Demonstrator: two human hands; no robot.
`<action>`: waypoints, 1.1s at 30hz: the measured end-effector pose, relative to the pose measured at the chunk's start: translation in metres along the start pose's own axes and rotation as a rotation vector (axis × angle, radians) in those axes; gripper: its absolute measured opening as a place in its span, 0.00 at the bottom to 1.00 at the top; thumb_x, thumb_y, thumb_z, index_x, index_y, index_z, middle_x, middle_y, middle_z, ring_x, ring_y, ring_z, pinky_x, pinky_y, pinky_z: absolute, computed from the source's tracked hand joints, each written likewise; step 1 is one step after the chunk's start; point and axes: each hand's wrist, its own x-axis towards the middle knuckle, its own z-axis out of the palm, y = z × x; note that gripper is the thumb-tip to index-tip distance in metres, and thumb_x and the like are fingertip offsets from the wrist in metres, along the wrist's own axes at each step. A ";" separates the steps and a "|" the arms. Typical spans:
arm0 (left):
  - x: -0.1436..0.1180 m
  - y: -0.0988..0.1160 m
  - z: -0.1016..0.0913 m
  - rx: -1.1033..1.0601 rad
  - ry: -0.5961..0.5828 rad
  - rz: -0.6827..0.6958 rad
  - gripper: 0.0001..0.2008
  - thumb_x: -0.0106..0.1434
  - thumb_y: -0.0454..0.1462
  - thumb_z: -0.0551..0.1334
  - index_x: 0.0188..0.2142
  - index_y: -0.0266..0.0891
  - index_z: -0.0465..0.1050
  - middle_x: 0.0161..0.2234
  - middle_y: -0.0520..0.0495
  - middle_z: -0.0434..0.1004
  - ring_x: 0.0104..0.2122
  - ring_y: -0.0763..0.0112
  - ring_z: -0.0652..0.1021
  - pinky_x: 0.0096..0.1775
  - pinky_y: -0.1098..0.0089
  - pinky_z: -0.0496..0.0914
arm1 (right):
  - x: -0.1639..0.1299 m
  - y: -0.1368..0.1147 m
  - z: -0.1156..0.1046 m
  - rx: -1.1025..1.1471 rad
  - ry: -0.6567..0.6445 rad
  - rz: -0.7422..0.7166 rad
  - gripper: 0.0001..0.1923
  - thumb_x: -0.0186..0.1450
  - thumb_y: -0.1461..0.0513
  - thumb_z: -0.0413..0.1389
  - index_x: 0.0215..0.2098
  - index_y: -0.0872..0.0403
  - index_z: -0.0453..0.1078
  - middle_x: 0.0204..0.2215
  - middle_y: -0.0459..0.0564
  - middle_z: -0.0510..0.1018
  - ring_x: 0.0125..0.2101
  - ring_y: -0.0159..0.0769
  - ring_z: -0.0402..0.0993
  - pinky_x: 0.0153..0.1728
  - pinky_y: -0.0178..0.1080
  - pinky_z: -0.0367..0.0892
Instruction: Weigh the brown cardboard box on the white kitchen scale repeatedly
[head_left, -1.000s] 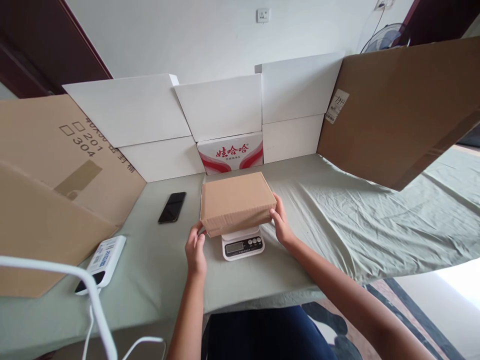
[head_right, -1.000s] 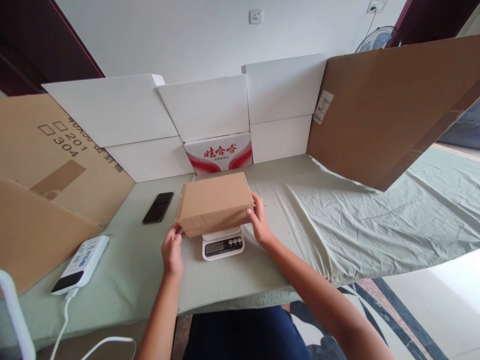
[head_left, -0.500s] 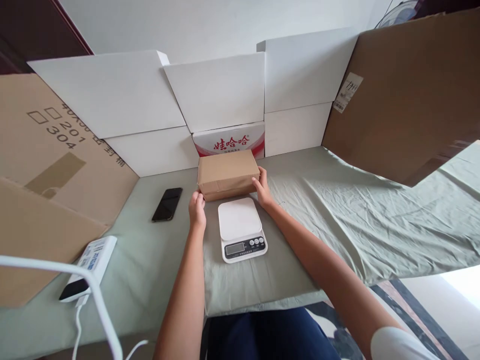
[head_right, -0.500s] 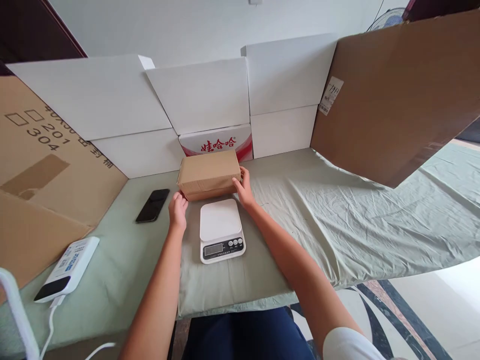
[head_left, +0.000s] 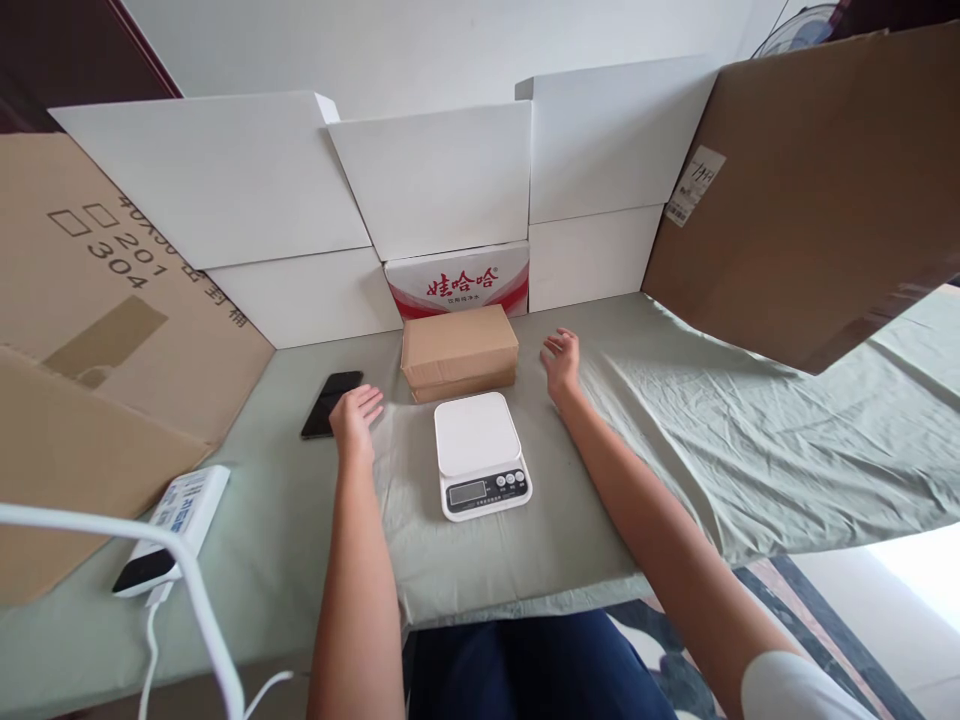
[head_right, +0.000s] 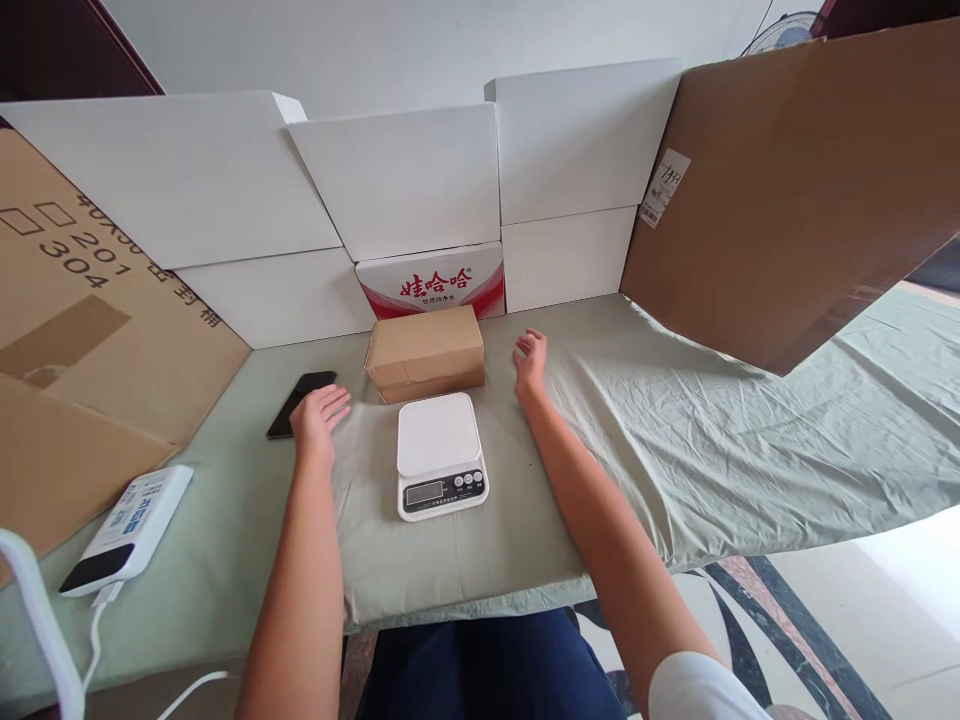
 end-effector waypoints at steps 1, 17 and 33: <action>0.002 0.001 -0.004 0.008 0.020 0.004 0.16 0.56 0.44 0.56 0.38 0.38 0.75 0.42 0.36 0.81 0.46 0.56 0.83 0.50 0.53 0.75 | 0.005 -0.002 -0.006 0.008 0.030 -0.003 0.21 0.59 0.44 0.47 0.45 0.44 0.62 0.42 0.47 0.71 0.46 0.38 0.72 0.47 0.45 0.70; 0.001 -0.013 0.015 0.042 -0.032 0.017 0.15 0.53 0.45 0.58 0.33 0.38 0.75 0.36 0.39 0.80 0.41 0.57 0.82 0.41 0.60 0.75 | -0.022 0.001 0.012 -0.030 -0.151 0.043 0.14 0.57 0.52 0.55 0.40 0.47 0.69 0.36 0.46 0.75 0.39 0.36 0.75 0.41 0.40 0.72; -0.005 -0.022 0.029 0.014 -0.173 0.064 0.20 0.57 0.49 0.61 0.39 0.36 0.76 0.42 0.35 0.81 0.46 0.55 0.81 0.42 0.60 0.76 | -0.042 0.001 0.022 -0.113 -0.328 -0.023 0.12 0.63 0.53 0.53 0.41 0.48 0.70 0.41 0.45 0.76 0.42 0.36 0.74 0.42 0.38 0.70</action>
